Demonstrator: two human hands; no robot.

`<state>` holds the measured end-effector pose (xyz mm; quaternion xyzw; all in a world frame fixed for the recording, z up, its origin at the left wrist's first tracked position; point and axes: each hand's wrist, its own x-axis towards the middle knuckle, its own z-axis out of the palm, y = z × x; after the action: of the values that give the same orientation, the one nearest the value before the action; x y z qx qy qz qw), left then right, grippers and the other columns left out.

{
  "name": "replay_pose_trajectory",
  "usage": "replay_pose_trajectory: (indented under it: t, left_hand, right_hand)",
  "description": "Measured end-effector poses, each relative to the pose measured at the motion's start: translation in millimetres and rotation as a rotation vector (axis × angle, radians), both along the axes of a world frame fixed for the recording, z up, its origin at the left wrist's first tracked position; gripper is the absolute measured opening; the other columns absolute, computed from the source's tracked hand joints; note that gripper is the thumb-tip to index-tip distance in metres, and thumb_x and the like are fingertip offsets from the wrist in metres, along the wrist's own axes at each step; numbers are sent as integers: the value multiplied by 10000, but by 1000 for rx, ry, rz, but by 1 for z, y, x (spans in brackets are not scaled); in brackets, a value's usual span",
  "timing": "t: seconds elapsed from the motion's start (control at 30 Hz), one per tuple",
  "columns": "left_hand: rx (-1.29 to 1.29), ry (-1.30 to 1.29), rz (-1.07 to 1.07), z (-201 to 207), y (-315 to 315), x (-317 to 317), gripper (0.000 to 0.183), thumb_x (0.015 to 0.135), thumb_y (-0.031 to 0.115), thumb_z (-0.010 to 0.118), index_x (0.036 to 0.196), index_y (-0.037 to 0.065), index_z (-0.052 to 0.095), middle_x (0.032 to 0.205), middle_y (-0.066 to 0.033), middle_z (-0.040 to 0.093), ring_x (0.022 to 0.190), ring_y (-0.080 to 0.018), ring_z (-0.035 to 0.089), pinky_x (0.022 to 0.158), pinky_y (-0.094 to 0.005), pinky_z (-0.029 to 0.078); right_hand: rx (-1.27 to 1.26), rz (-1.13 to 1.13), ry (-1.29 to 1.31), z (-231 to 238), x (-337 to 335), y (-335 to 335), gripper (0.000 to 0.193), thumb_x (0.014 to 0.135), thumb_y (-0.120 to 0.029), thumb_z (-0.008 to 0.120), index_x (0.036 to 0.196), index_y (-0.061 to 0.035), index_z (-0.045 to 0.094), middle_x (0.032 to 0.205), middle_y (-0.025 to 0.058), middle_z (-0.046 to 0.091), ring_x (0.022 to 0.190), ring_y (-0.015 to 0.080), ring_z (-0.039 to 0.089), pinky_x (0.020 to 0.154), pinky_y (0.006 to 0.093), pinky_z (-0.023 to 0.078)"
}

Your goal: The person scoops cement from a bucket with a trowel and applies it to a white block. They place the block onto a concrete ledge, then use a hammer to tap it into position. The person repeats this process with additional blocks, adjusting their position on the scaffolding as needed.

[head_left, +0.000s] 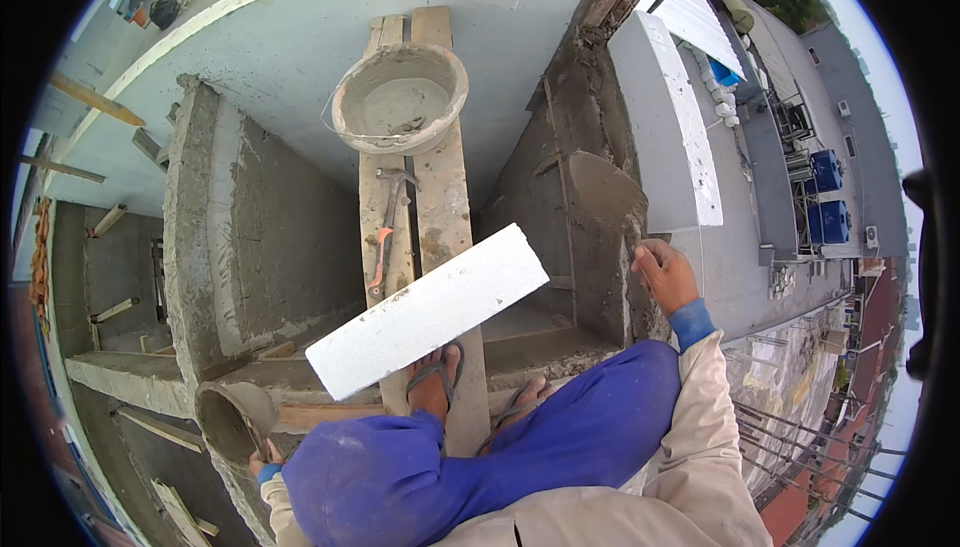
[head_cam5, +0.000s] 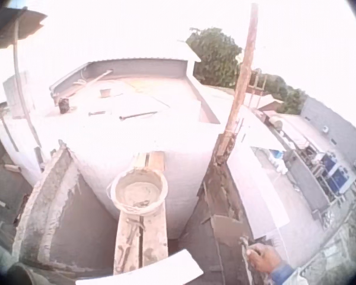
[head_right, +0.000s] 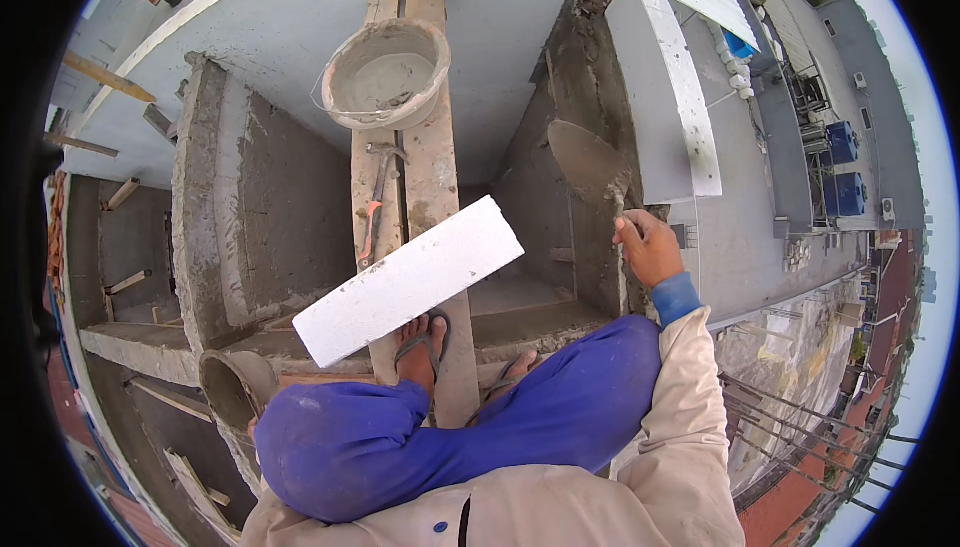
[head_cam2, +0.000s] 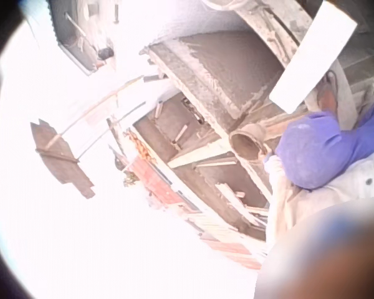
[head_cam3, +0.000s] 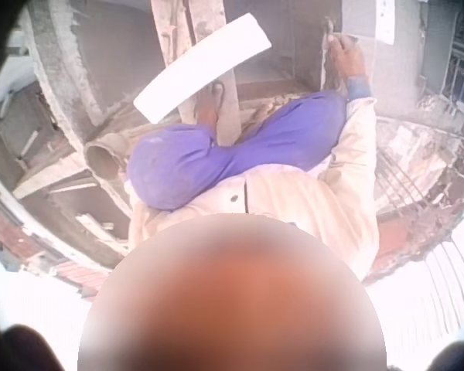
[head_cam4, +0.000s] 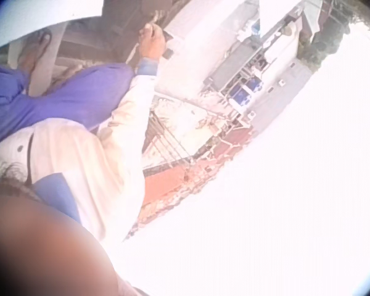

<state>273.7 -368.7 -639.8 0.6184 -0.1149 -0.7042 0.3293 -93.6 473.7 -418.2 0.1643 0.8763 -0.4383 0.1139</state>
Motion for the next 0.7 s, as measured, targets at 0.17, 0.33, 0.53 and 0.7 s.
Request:
replay_pose_trajectory:
  t: [0.17,0.33,0.53,0.7]
  left_hand:
    - [-108,-686,-115,34,4,-9,544,933,259,659,1315,-114,556,1310,-248,625,1220,-390,616,1086,-492,522]
    - [-307,-1540,-52,104,58,-97,713,919,359,692,1436,-76,463,1429,-254,552,1275,-404,579,1097,-478,491]
    - [-1387,-85,-1503,195,250,-279,696,987,346,695,1511,-12,408,1639,-169,362,1475,-363,410,1207,-474,356]
    - [-1912,-139,-2422,204,396,-344,1349,630,653,896,1560,-79,249,1629,-318,250,1503,-522,268,1204,-614,281]
  right_hand:
    - [43,37,7,6,1,-4,334,1045,-320,621,1080,2,698,773,35,704,572,102,583,567,294,474]
    - [112,50,25,8,-3,-8,346,1039,-330,618,1097,1,699,765,46,700,596,130,594,615,318,493]
    - [268,128,108,12,-16,-20,360,1014,-338,616,1114,-2,699,879,161,744,806,341,717,767,422,539]
    - [345,143,225,26,-9,-27,356,1023,-328,616,1138,1,688,858,144,742,806,313,712,765,402,534]
